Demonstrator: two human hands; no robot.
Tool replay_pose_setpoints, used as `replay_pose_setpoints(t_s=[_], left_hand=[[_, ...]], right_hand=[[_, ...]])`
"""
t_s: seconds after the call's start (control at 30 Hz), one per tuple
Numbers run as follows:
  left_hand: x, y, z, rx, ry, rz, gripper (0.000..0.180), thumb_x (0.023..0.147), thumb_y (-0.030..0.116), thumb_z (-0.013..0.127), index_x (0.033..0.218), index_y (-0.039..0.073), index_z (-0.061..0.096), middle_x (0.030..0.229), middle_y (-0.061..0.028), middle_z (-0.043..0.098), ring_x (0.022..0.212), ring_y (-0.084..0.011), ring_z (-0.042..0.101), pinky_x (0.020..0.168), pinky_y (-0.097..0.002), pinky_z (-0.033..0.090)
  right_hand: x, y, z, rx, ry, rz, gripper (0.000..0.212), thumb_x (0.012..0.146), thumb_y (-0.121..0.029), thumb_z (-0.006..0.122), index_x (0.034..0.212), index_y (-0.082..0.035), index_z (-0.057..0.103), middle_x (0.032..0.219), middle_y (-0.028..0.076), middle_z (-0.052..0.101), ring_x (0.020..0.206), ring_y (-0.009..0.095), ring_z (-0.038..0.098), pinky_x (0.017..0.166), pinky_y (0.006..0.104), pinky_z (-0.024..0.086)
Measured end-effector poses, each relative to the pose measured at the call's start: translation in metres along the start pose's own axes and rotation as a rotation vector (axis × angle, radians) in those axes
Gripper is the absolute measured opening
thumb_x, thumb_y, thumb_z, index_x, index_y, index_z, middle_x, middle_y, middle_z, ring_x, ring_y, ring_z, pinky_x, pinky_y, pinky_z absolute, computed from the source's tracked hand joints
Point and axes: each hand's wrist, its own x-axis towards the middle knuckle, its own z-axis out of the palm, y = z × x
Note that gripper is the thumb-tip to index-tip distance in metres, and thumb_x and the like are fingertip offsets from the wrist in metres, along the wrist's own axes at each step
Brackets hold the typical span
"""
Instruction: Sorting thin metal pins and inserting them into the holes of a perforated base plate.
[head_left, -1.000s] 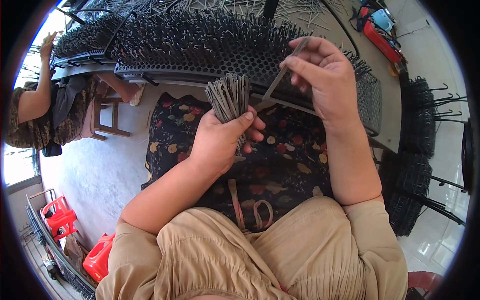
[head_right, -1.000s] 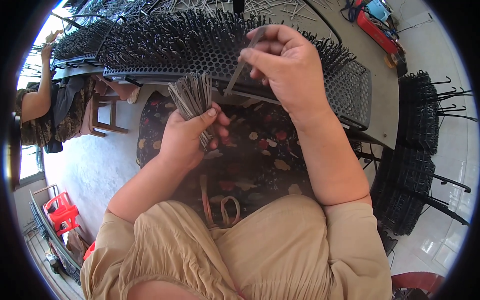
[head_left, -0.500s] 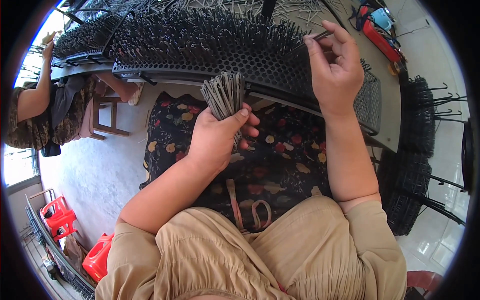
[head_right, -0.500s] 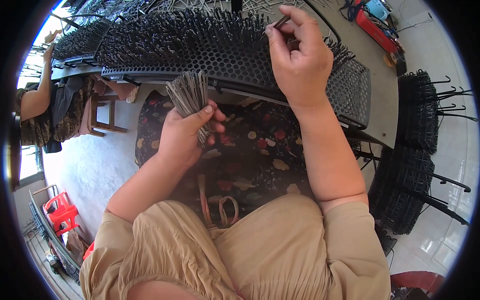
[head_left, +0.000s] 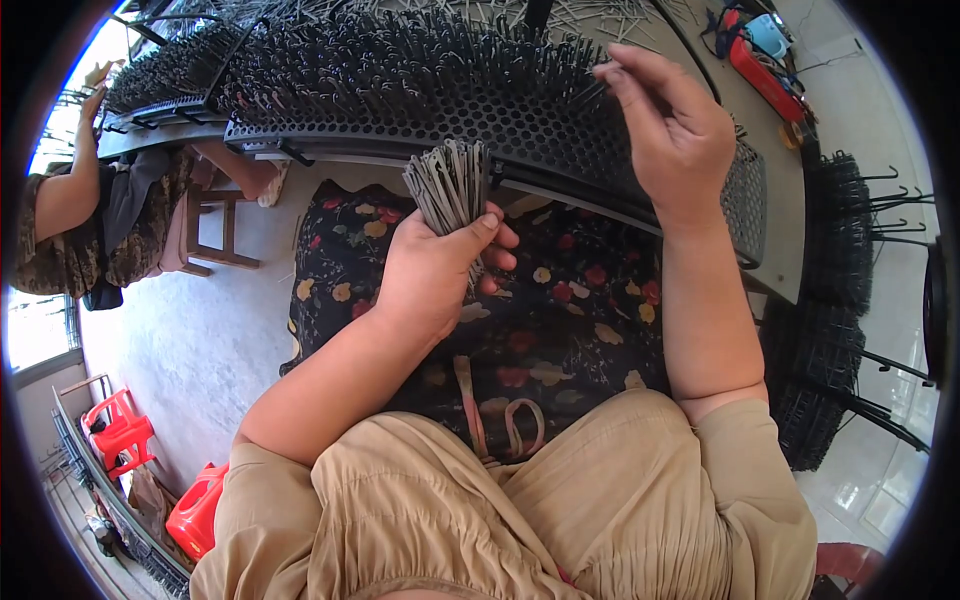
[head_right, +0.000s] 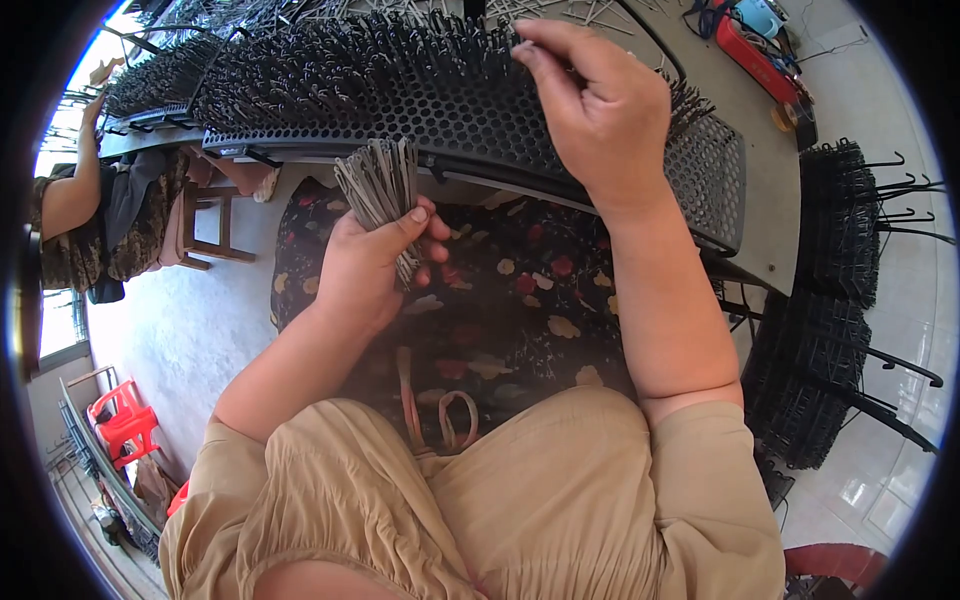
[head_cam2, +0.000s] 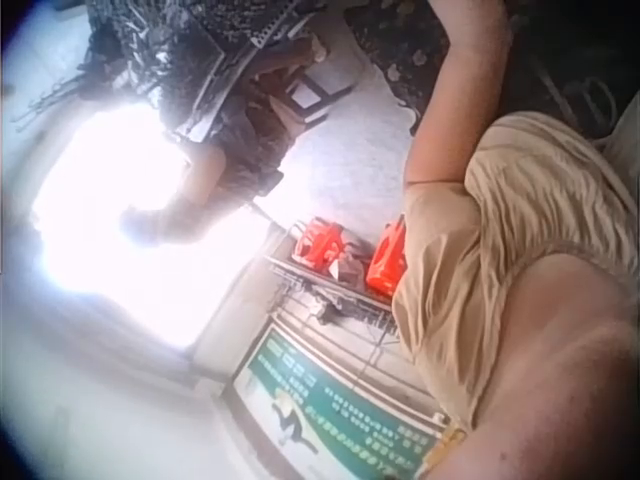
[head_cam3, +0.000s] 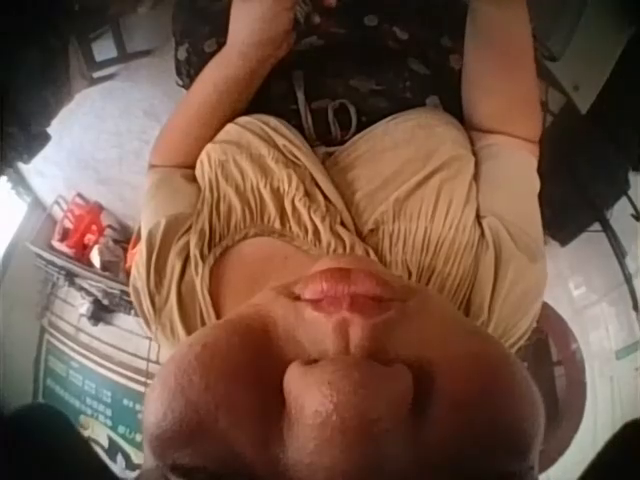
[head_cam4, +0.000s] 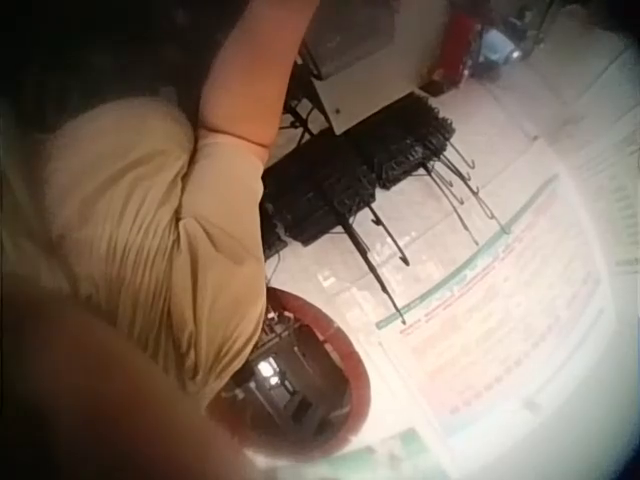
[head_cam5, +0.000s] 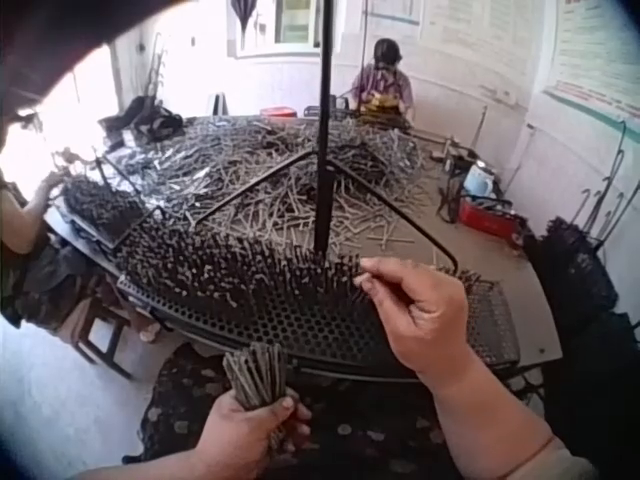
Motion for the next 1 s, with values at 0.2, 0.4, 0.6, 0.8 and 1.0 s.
replay_pose_setpoints(t_s=[0.2,0.4,0.6,0.8,1.0], left_hand=[[0.000,-0.002,-0.002,0.006,-0.025,-0.010,0.009,0.093,0.010,0.058,0.100,0.003,0.058,0.083,-0.0092,0.065,0.067,-0.0155,0.064,0.050,-0.0261,0.047],[-0.001,-0.004,-0.001,0.001,-0.017,-0.012,0.009,0.093,0.009,0.057,0.100,0.003,0.058,0.082,-0.0091,0.065,0.066,-0.0155,0.063,0.050,-0.0261,0.047],[0.001,-0.004,-0.001,-0.002,-0.011,-0.015,0.010,0.093,0.009,0.058,0.100,0.003,0.058,0.082,-0.0091,0.065,0.066,-0.0157,0.063,0.049,-0.0261,0.047],[0.003,-0.001,0.001,-0.024,-0.039,-0.001,0.010,0.092,0.009,0.059,0.099,0.002,0.057,0.081,-0.0094,0.064,0.065,-0.0163,0.062,0.048,-0.0271,0.047],[0.001,-0.001,0.003,-0.082,-0.078,0.007,0.014,0.093,0.009,0.057,0.105,0.002,0.058,0.084,-0.0094,0.064,0.069,-0.0178,0.063,0.050,-0.0286,0.050]], right_hand=[[0.012,-0.010,0.011,-0.191,-0.030,-0.117,0.028,0.085,0.000,0.068,0.112,-0.006,0.069,0.092,0.007,0.072,0.086,0.011,0.069,0.077,0.0211,0.052],[0.004,-0.010,0.013,-0.114,-0.024,-0.023,0.027,0.084,-0.002,0.069,0.111,-0.008,0.070,0.095,0.006,0.072,0.087,0.012,0.068,0.078,0.0231,0.052],[0.013,-0.009,0.013,-0.254,-0.056,-0.169,0.021,0.082,-0.003,0.070,0.103,-0.008,0.073,0.097,0.006,0.072,0.094,0.015,0.067,0.081,0.0254,0.052],[0.018,0.000,0.007,-0.375,-0.146,-0.315,0.021,0.074,-0.002,0.074,0.093,-0.009,0.073,0.097,0.008,0.072,0.102,0.025,0.066,0.086,0.0323,0.052],[0.007,-0.028,0.012,-0.167,-0.071,-0.245,0.028,0.074,0.006,0.071,0.100,-0.003,0.068,0.107,0.012,0.069,0.108,0.030,0.064,0.090,0.0355,0.051]])
